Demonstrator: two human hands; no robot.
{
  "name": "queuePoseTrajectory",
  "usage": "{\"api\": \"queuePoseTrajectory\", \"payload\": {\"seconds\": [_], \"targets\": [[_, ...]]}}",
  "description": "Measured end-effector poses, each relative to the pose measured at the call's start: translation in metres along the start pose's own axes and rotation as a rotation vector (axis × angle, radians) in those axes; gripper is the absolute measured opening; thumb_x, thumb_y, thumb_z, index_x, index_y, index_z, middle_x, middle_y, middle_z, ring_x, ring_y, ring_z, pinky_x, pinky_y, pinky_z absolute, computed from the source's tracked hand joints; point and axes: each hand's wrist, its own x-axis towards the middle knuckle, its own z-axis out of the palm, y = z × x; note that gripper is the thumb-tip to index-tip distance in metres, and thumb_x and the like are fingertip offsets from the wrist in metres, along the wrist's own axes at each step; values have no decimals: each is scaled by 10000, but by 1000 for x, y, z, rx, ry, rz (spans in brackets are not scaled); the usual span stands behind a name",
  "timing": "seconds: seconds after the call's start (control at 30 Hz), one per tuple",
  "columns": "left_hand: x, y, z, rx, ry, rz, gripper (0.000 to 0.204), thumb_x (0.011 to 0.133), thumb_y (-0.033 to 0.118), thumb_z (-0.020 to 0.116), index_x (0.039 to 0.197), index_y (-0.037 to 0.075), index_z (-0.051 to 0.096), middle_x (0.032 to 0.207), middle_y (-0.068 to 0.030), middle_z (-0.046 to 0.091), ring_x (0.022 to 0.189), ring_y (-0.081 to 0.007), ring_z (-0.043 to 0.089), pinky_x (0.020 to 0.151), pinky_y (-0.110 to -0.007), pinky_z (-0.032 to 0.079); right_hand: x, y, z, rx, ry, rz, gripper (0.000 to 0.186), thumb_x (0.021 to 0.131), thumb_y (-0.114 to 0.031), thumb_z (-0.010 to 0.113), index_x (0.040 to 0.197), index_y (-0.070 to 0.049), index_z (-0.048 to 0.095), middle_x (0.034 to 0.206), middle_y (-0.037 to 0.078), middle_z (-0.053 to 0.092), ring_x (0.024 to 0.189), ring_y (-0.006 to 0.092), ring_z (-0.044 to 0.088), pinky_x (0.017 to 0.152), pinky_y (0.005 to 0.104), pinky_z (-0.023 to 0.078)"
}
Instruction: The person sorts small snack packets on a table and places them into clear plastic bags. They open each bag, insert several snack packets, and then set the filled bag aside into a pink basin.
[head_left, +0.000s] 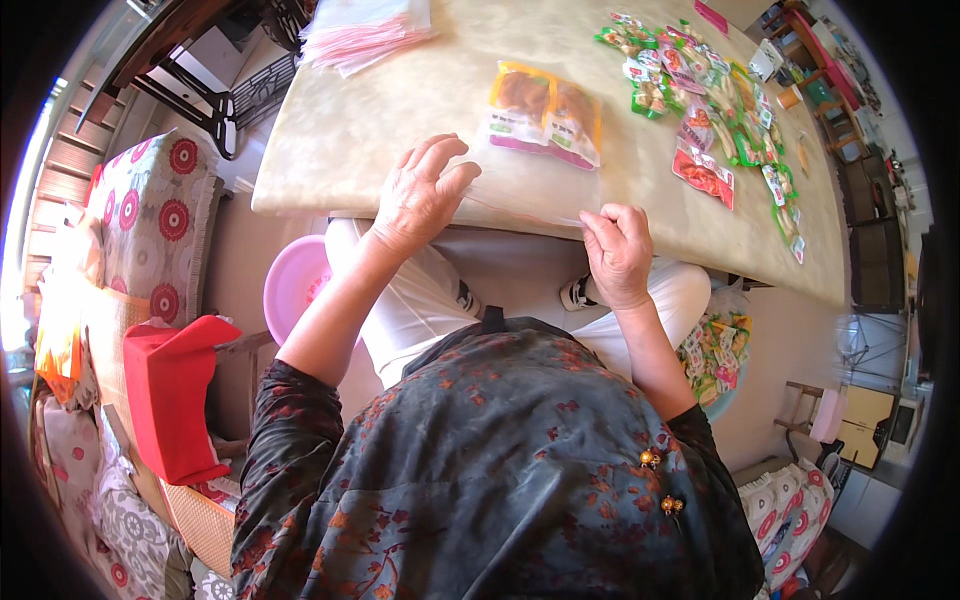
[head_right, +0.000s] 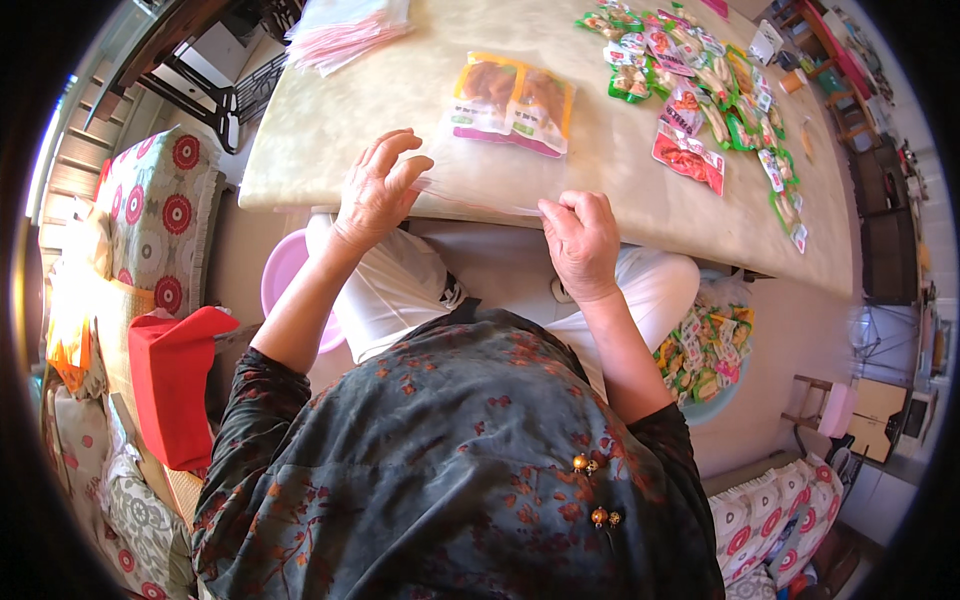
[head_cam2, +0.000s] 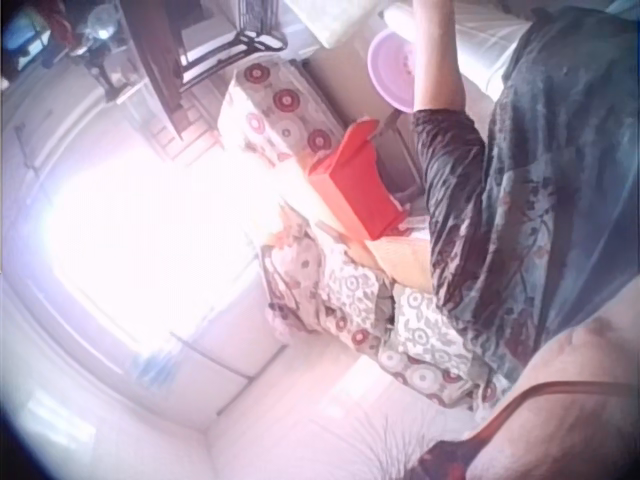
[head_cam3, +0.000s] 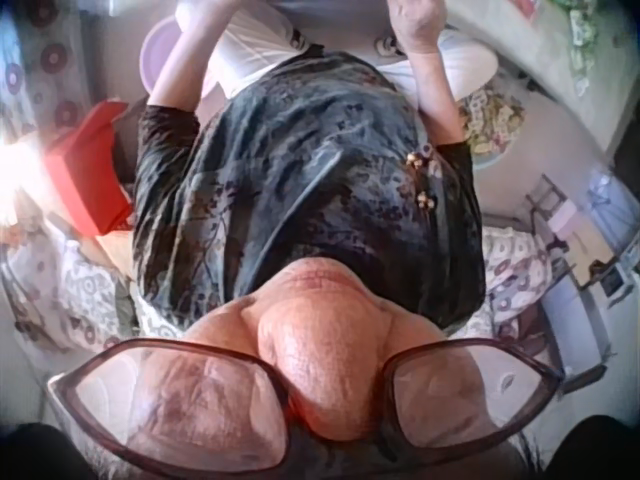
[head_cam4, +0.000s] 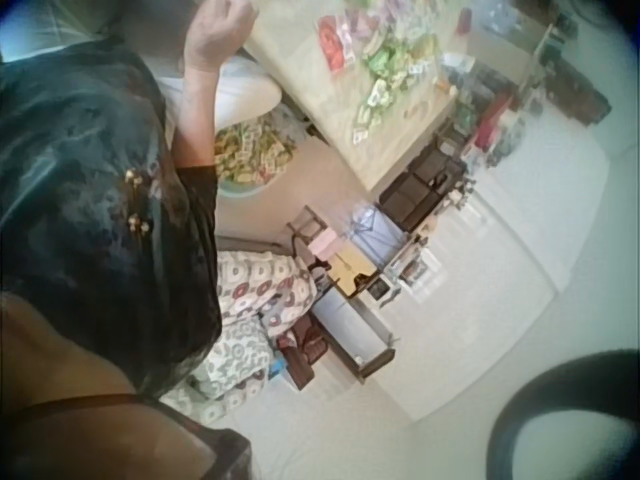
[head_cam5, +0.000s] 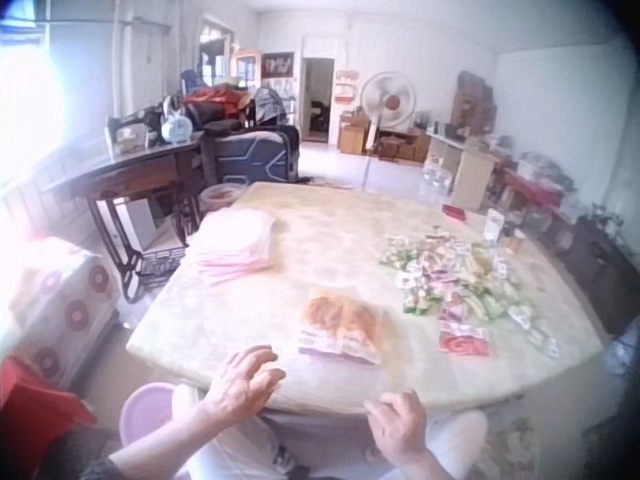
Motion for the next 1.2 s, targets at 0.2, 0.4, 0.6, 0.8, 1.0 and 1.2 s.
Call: {"api": "queuePoseTrajectory", "payload": {"seconds": [0.2,0.4,0.6,0.8,1.0,1.2], "targets": [[9,9,-12,-217,12,61,111,659,13,692,703,66,605,874,-59,586,934,-277,583,753,-379,486,7,7,-20,146,16,85,192,675,17,739,817,-85,660,816,37,551,778,239,538,647,335,467],[21,23,-22,-602,-84,-193,143,693,-6,748,807,40,676,783,-63,602,793,-217,585,706,-325,472,32,18,-49,468,-153,268,67,824,-34,672,820,-11,609,848,59,583,777,179,572,690,279,461],[39,10,6,-1062,-82,-600,102,864,111,670,869,9,680,779,-1,624,743,-78,545,712,-239,441,54,53,-42,655,-313,413,103,873,-73,637,820,1,589,840,35,580,743,117,537,678,239,443],[52,-2,32,-1226,-49,-777,170,888,198,654,860,31,648,733,23,588,692,-55,504,668,-221,417,92,42,-34,252,-330,355,185,804,-171,688,896,-19,637,851,93,649,799,219,623,696,336,481],[61,9,27,-1111,-12,-759,177,901,199,640,869,25,637,740,26,584,679,-45,495,635,-209,408,126,6,-21,104,-472,145,261,773,-192,701,967,-31,635,926,109,646,854,279,621,765,367,480],[63,10,28,-1055,-26,-760,159,900,175,637,877,18,631,742,27,584,688,-35,490,632,-203,404,139,-3,2,235,-642,254,181,804,-176,662,882,-16,633,822,120,649,762,241,638,699,338,488]]}}
